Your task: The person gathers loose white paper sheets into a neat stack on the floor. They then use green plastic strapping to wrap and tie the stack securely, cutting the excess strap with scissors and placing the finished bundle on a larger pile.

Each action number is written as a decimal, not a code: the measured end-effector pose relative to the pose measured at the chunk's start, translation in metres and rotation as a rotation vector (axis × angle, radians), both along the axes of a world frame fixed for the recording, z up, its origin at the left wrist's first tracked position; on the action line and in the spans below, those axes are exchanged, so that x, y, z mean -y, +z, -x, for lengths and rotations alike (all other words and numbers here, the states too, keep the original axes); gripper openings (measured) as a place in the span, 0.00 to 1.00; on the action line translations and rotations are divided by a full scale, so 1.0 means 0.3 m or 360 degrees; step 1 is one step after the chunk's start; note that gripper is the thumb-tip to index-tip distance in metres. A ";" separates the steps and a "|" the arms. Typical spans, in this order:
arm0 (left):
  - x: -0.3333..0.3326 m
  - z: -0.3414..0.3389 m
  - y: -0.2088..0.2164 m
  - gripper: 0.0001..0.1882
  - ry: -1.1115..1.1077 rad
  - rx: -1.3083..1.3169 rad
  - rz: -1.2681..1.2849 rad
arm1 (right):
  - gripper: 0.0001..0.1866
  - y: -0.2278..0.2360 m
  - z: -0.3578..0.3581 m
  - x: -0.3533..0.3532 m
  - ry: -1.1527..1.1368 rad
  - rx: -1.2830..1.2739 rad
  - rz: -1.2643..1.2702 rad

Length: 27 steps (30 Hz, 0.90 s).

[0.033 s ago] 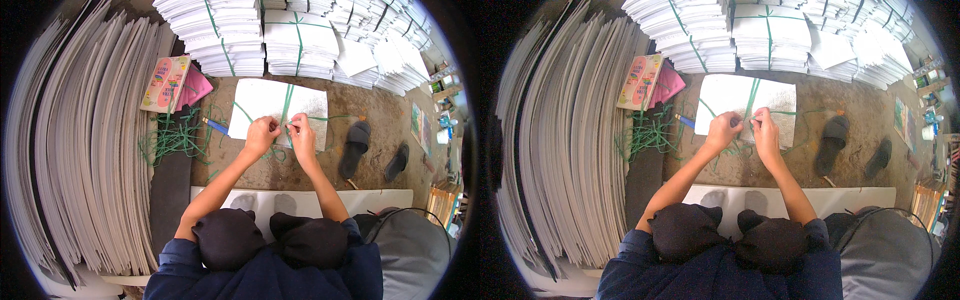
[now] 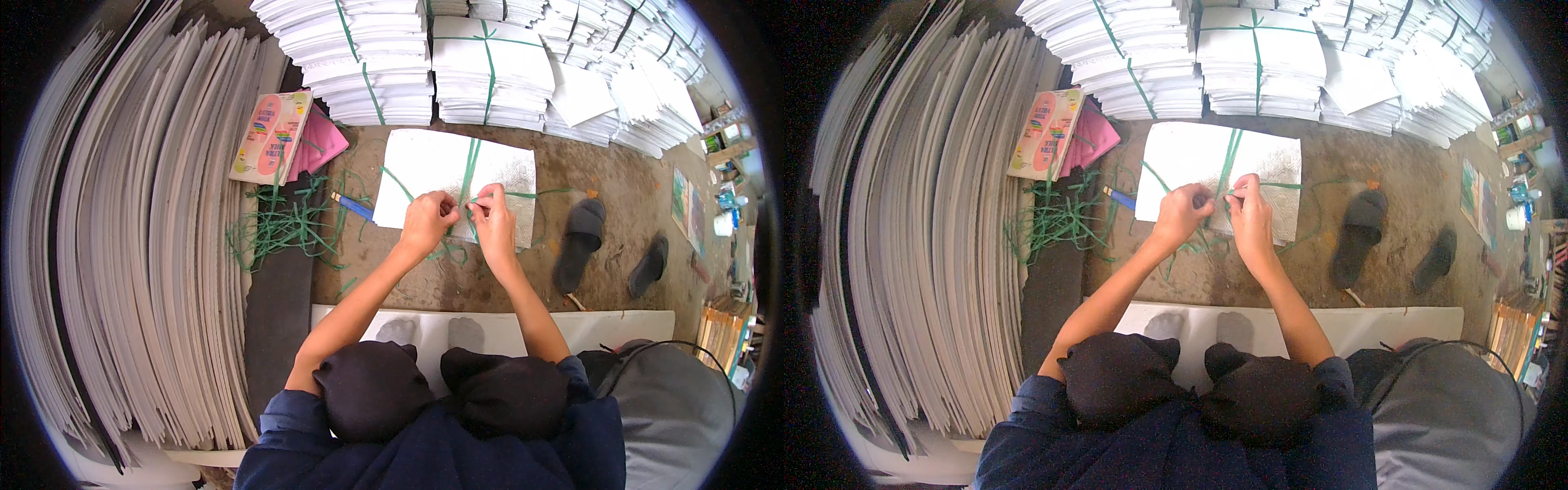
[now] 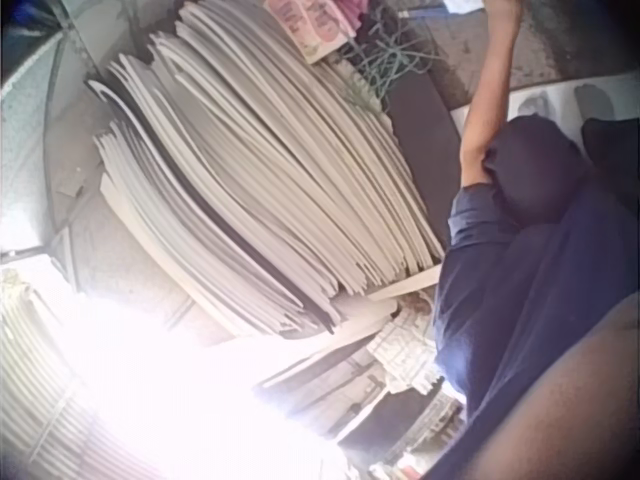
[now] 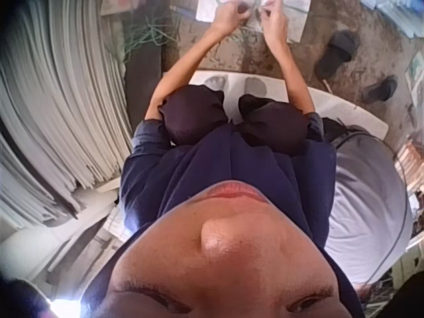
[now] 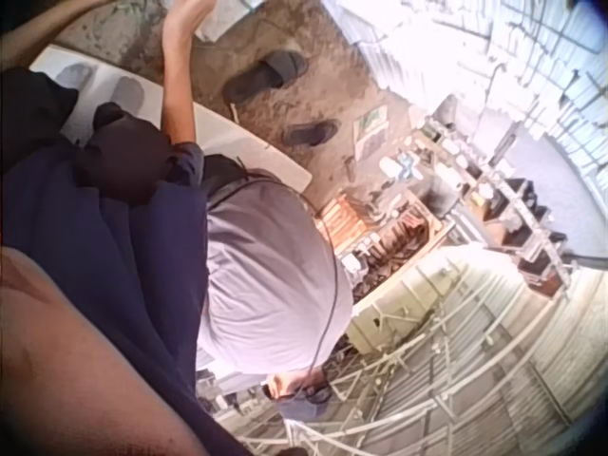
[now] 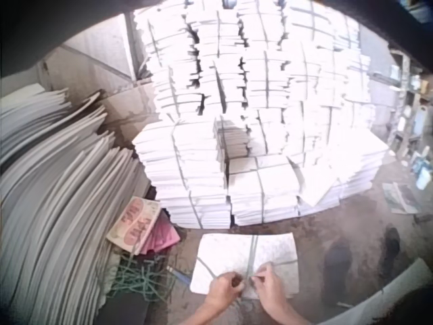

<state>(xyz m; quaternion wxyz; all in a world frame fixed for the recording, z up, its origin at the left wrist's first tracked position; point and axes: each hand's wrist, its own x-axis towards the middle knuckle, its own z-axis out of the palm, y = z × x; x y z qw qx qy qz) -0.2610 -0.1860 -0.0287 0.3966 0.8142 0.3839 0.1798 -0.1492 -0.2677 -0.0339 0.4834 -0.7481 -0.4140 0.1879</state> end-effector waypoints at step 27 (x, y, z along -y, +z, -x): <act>-0.067 0.052 -0.045 0.08 0.0011 0.0993 0.1135 | 0.20 0.059 -0.044 -0.011 0.0011 0.0191 -0.0089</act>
